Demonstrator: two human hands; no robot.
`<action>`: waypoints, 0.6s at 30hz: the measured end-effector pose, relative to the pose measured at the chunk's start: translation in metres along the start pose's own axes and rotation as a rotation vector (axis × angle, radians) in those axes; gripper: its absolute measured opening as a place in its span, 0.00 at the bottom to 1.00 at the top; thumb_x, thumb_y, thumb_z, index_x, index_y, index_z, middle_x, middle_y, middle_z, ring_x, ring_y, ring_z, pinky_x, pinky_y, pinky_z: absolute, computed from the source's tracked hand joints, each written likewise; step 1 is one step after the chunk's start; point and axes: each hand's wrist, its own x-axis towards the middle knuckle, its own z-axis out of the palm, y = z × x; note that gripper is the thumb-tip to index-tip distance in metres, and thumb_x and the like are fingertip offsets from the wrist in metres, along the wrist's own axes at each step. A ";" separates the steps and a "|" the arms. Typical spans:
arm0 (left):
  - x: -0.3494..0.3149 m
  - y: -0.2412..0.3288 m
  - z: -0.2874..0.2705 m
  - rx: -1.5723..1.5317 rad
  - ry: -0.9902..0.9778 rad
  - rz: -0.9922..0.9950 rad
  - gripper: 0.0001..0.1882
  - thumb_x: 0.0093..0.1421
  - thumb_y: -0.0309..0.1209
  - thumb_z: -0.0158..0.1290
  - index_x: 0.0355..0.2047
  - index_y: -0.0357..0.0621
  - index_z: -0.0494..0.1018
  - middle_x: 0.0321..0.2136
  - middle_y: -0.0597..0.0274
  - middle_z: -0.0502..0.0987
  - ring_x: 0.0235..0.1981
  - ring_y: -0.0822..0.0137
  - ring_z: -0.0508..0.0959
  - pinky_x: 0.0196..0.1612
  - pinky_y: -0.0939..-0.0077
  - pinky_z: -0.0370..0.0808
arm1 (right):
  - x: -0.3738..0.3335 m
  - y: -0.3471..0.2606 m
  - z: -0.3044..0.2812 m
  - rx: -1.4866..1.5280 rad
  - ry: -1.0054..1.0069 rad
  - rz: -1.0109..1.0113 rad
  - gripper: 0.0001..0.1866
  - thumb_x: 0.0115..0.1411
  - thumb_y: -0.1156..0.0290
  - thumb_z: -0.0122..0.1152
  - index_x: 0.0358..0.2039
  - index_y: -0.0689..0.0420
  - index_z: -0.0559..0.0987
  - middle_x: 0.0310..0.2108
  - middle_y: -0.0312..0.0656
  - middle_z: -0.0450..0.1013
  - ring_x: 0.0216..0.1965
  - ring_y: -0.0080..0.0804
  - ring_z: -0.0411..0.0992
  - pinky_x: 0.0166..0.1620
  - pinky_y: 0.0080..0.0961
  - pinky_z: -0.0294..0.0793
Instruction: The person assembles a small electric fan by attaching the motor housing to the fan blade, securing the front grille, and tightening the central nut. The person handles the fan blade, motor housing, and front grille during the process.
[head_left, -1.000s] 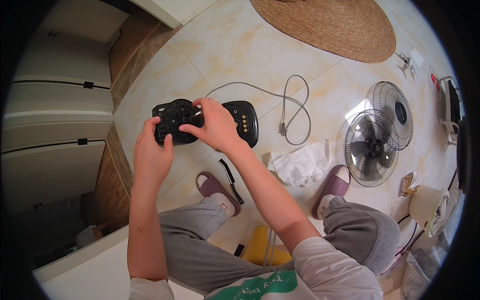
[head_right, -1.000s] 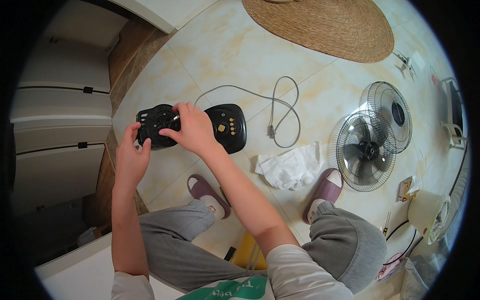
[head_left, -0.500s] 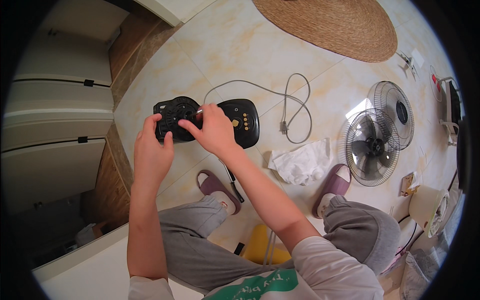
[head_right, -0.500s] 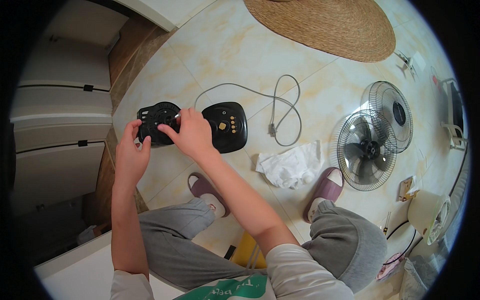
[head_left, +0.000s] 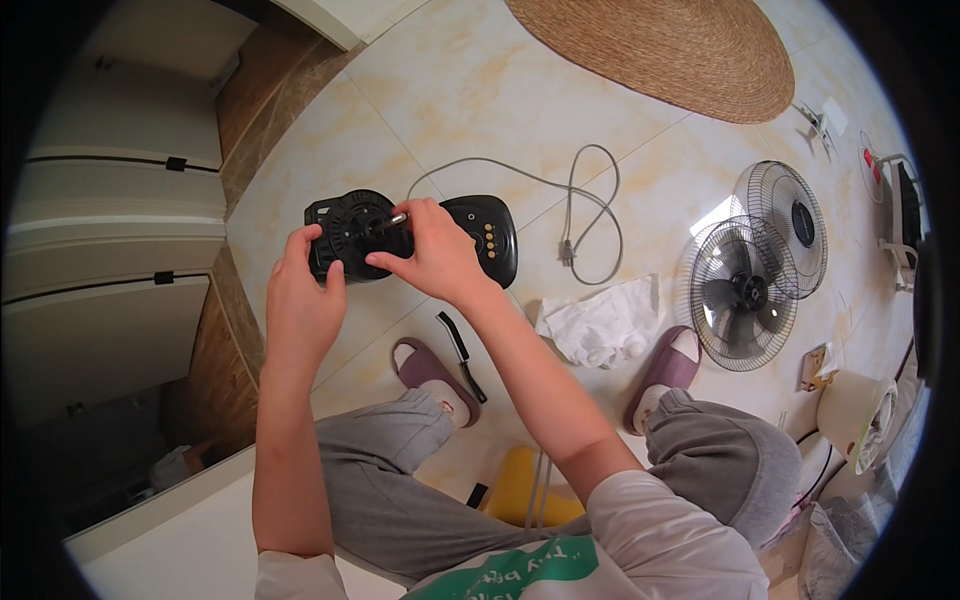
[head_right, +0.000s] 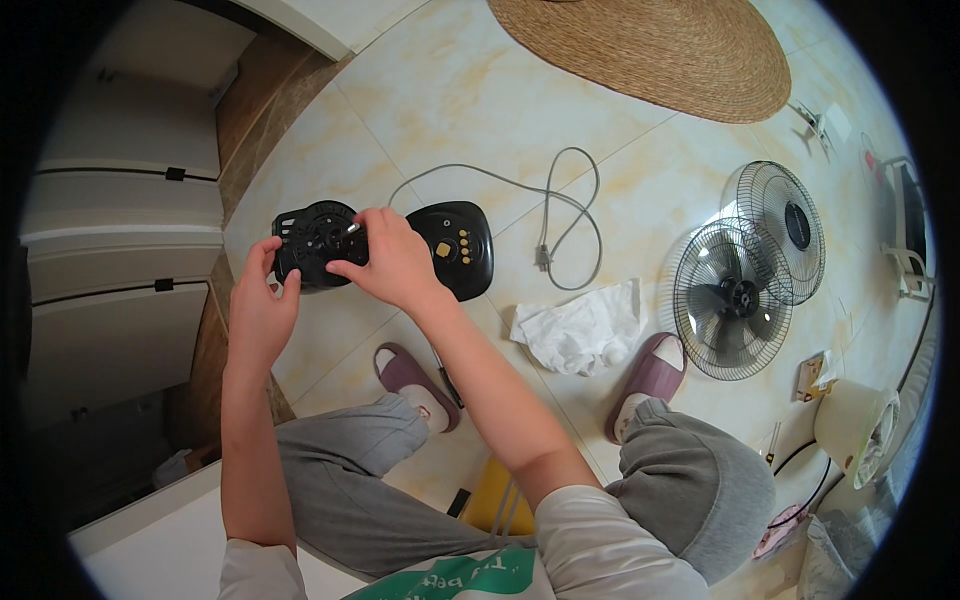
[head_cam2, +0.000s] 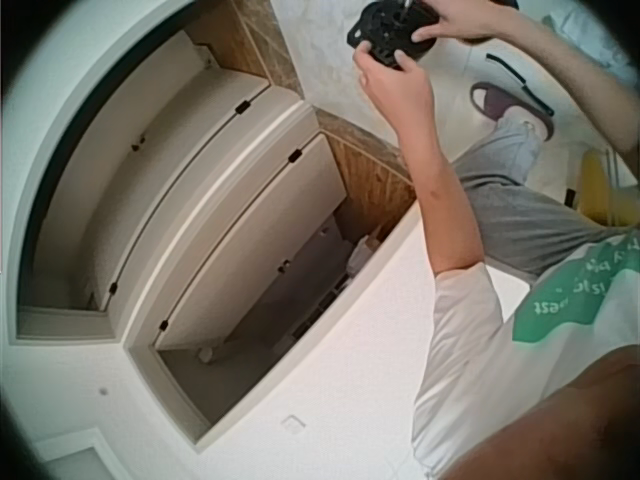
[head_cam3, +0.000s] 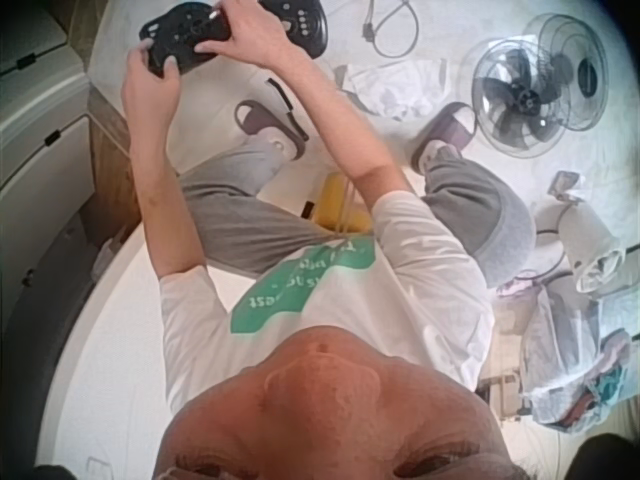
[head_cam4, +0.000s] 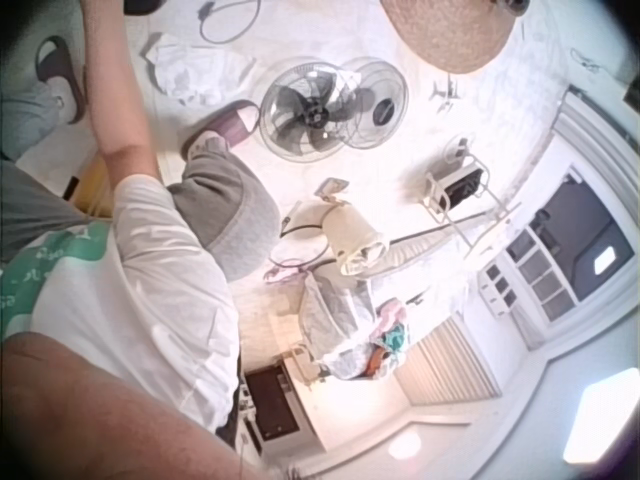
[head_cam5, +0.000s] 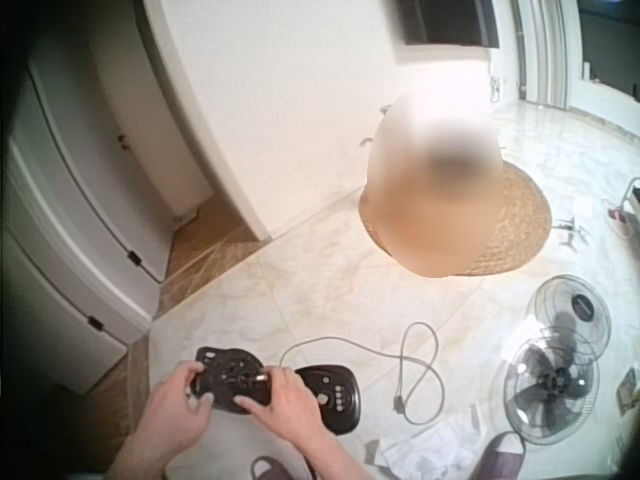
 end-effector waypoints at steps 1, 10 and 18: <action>-0.001 0.000 0.000 0.000 -0.010 -0.022 0.21 0.58 0.25 0.53 0.52 0.38 0.65 0.42 0.43 0.76 0.44 0.47 0.75 0.45 0.58 0.72 | -0.001 0.003 -0.001 0.019 0.011 -0.027 0.29 0.49 0.48 0.70 0.43 0.56 0.77 0.36 0.42 0.69 0.36 0.39 0.72 0.38 0.34 0.74; -0.001 0.007 0.001 -0.002 -0.008 -0.002 0.22 0.56 0.21 0.51 0.52 0.38 0.65 0.37 0.45 0.76 0.39 0.48 0.74 0.42 0.59 0.72 | 0.002 0.008 0.010 -0.066 0.058 -0.127 0.28 0.48 0.49 0.71 0.38 0.60 0.75 0.32 0.42 0.69 0.34 0.40 0.72 0.35 0.34 0.73; -0.003 0.004 0.006 0.024 0.005 0.007 0.23 0.54 0.19 0.51 0.52 0.41 0.66 0.37 0.45 0.76 0.39 0.48 0.74 0.41 0.58 0.72 | -0.003 -0.013 0.020 0.060 0.093 0.149 0.28 0.49 0.46 0.69 0.32 0.60 0.74 0.29 0.43 0.74 0.31 0.40 0.75 0.33 0.34 0.74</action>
